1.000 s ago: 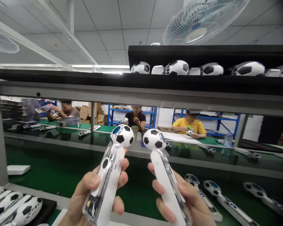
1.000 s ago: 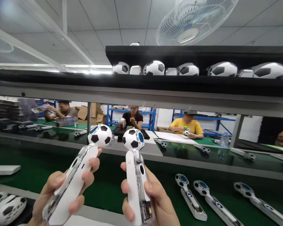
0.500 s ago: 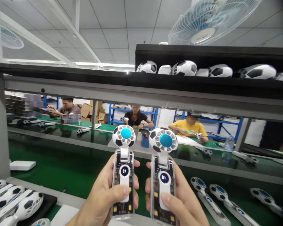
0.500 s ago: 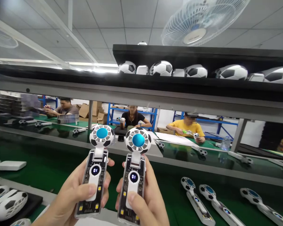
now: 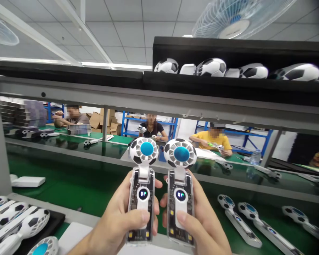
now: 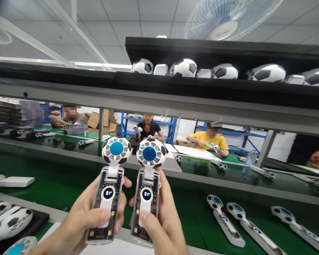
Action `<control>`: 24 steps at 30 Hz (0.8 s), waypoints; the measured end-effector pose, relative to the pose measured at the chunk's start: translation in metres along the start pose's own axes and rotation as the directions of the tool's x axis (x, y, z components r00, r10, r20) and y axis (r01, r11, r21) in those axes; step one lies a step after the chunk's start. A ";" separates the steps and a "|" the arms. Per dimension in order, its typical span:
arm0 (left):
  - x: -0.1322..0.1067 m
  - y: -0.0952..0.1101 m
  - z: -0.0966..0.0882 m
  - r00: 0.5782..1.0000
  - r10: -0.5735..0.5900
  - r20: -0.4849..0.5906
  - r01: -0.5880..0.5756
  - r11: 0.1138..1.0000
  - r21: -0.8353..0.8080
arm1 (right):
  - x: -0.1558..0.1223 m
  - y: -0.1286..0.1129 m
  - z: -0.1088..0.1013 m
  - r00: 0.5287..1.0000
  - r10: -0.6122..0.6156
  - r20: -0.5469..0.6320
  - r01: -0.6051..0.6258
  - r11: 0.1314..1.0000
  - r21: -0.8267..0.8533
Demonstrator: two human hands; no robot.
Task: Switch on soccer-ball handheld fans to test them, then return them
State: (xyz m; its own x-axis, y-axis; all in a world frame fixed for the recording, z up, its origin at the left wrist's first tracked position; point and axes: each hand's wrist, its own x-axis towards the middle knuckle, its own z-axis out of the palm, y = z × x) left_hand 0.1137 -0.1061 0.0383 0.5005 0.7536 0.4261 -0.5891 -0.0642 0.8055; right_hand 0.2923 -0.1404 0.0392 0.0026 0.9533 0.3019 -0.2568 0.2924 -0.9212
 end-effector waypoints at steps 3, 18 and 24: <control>0.000 -0.001 0.001 1.000 -0.003 0.031 0.004 0.999 -0.035 | 0.001 0.002 0.000 0.999 -0.025 -0.023 0.025 1.000 -0.003; 0.000 -0.003 0.002 1.000 0.018 0.004 -0.017 0.999 -0.050 | 0.002 0.005 0.002 0.997 0.021 0.075 -0.031 0.991 0.134; 0.001 -0.002 -0.002 1.000 0.003 0.012 -0.002 0.999 -0.040 | 0.003 0.000 0.004 1.000 0.009 0.029 -0.013 0.992 0.124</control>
State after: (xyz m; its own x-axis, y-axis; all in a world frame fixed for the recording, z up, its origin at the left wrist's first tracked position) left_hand 0.1137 -0.1041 0.0365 0.5066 0.7452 0.4336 -0.6150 -0.0401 0.7875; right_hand 0.2886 -0.1376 0.0409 -0.0274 0.9534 0.3003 -0.3748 0.2687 -0.8873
